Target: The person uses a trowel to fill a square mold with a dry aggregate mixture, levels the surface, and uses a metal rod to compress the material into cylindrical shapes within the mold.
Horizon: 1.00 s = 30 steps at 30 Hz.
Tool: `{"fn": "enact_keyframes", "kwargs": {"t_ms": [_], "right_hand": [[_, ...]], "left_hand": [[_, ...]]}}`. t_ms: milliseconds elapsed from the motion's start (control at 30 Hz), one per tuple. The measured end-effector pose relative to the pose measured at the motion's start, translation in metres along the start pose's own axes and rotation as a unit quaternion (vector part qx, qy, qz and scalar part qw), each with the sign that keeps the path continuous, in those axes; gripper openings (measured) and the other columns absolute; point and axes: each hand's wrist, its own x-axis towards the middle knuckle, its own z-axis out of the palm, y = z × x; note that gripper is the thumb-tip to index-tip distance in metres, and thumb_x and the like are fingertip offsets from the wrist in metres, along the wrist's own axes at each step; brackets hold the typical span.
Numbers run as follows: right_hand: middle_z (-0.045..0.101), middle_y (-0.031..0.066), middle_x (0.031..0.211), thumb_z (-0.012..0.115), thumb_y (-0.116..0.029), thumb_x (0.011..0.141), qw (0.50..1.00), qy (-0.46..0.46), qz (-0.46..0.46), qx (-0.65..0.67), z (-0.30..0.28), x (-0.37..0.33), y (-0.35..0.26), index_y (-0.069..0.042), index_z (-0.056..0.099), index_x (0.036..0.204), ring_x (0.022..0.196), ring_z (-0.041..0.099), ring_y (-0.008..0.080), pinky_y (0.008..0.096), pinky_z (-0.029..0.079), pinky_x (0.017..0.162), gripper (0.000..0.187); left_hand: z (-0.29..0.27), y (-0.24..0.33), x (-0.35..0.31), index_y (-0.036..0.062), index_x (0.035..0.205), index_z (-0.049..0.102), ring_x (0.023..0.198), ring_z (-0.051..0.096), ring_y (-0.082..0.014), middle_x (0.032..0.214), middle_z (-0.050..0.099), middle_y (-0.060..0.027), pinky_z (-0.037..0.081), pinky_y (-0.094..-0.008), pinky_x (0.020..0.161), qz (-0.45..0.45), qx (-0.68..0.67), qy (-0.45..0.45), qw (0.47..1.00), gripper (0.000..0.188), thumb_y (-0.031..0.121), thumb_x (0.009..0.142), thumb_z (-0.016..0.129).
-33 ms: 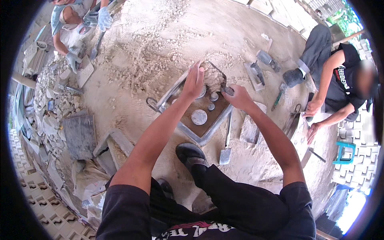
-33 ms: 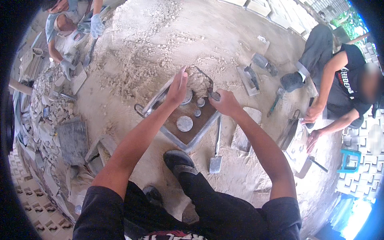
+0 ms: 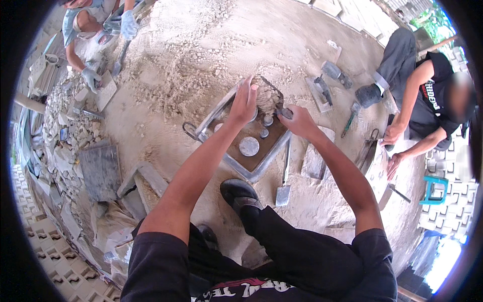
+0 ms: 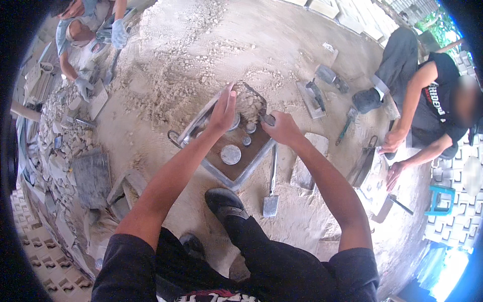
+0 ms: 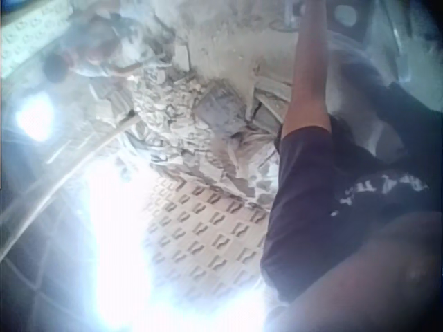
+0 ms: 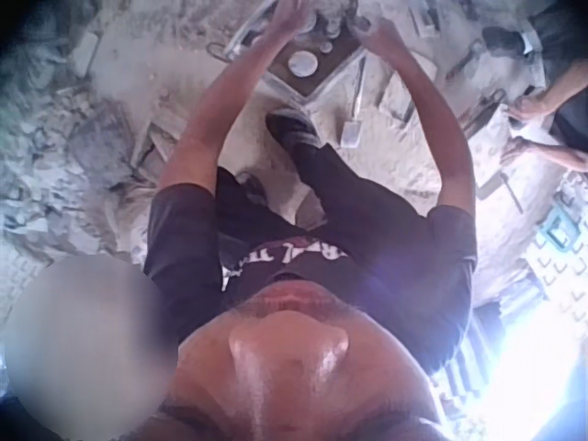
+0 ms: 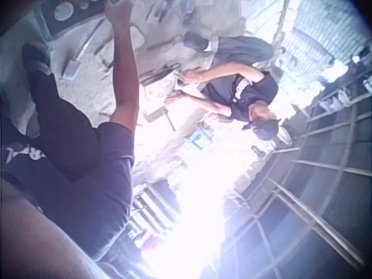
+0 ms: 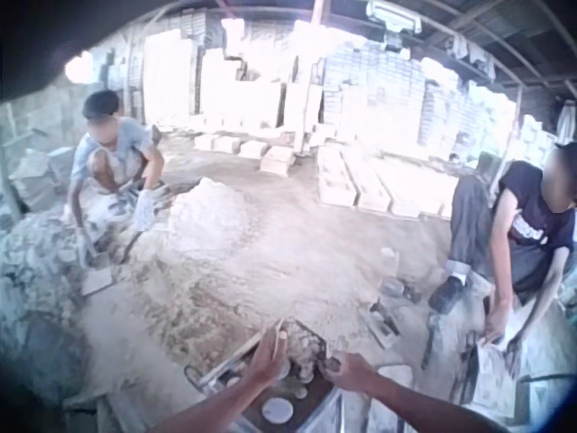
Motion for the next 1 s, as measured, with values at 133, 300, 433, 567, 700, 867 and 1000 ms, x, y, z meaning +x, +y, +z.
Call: {"fn": "enact_keyframes", "kwargs": {"t_ms": [133, 300, 433, 567, 700, 867, 1000], "right_hand": [[0.064, 0.0245, 0.077, 0.07, -0.033, 0.078, 1.0, 0.006, -0.001, 0.029, -0.002, -0.008, 0.005, 0.003, 0.062, 0.084, 0.075, 0.064, 0.0394, 0.0434, 0.049, 0.067, 0.038], [0.064, 0.0231, 0.076, 0.07, -0.036, 0.078, 1.0, -0.013, -0.009, -0.012, -0.01, -0.034, 0.029, 0.003, 0.062, 0.084, 0.072, 0.064, 0.0365, 0.0426, 0.048, 0.065, 0.04], [0.063, 0.0215, 0.073, 0.069, -0.037, 0.081, 0.999, -0.021, 0.016, 0.034, -0.016, -0.076, 0.024, 0.003, 0.06, 0.085, 0.068, 0.063, 0.0347, 0.0421, 0.048, 0.062, 0.041], [0.062, 0.0198, 0.071, 0.068, -0.036, 0.085, 0.998, 0.028, 0.033, 0.052, 0.002, -0.107, 0.013, 0.002, 0.058, 0.085, 0.067, 0.064, 0.0362, 0.0427, 0.049, 0.061, 0.039], [0.063, 0.0202, 0.073, 0.066, -0.032, 0.088, 0.997, 0.03, 0.027, 0.067, 0.021, -0.128, -0.009, 0.001, 0.055, 0.09, 0.069, 0.064, 0.0383, 0.0453, 0.05, 0.063, 0.035], [0.063, 0.0201, 0.083, 0.068, -0.028, 0.086, 0.998, 0.048, -0.006, 0.027, 0.051, -0.137, -0.042, -0.001, 0.054, 0.098, 0.081, 0.064, 0.0385, 0.0457, 0.05, 0.07, 0.033], [0.062, 0.0218, 0.086, 0.066, -0.036, 0.086, 0.996, 0.085, -0.021, 0.0, 0.035, -0.099, -0.033, -0.002, 0.057, 0.102, 0.087, 0.063, 0.0395, 0.0464, 0.05, 0.074, 0.039]], "left_hand": [[0.021, 0.009, -0.008, -0.0105, 0.144, 0.024, 0.143, 0.02, -0.0391, 0.15, 0.024, -0.0298, 0.013, -0.0421, 0.118, 0.003, -0.01, -0.001, 1.0, 0.065, 0.04, 0.103, 0.024], [0.049, 0.024, -0.032, -0.0098, 0.147, 0.015, 0.145, 0.01, -0.0394, 0.154, 0.013, -0.0302, 0.009, -0.0407, 0.119, -0.015, 0.009, -0.035, 0.999, 0.066, 0.04, 0.103, 0.023], [0.06, 0.042, -0.063, -0.01, 0.147, 0.012, 0.146, 0.008, -0.0386, 0.154, 0.01, -0.03, 0.008, -0.041, 0.119, -0.01, -0.005, -0.079, 0.997, 0.065, 0.036, 0.104, 0.025], [0.051, 0.049, -0.089, -0.0085, 0.147, 0.014, 0.146, 0.011, -0.0365, 0.155, 0.013, -0.027, 0.01, -0.0403, 0.119, 0.032, -0.011, -0.121, 0.992, 0.06, 0.026, 0.102, 0.033], [0.009, 0.048, -0.11, -0.0062, 0.148, 0.019, 0.145, 0.018, -0.0355, 0.153, 0.022, -0.025, 0.014, -0.0413, 0.118, 0.069, 0.026, -0.18, 0.981, 0.059, 0.021, 0.099, 0.036], [-0.089, 0.014, -0.109, -0.0026, 0.145, 0.029, 0.142, 0.028, -0.0321, 0.15, 0.032, -0.0208, 0.016, -0.045, 0.118, 0.224, 0.196, -0.266, 0.917, 0.054, 0.022, 0.098, 0.041], [-0.132, -0.011, -0.083, -0.0021, 0.141, 0.035, 0.14, 0.032, -0.033, 0.149, 0.035, -0.0198, 0.021, -0.0465, 0.116, 0.233, 0.298, -0.174, 0.909, 0.051, 0.022, 0.098, 0.043]]}}
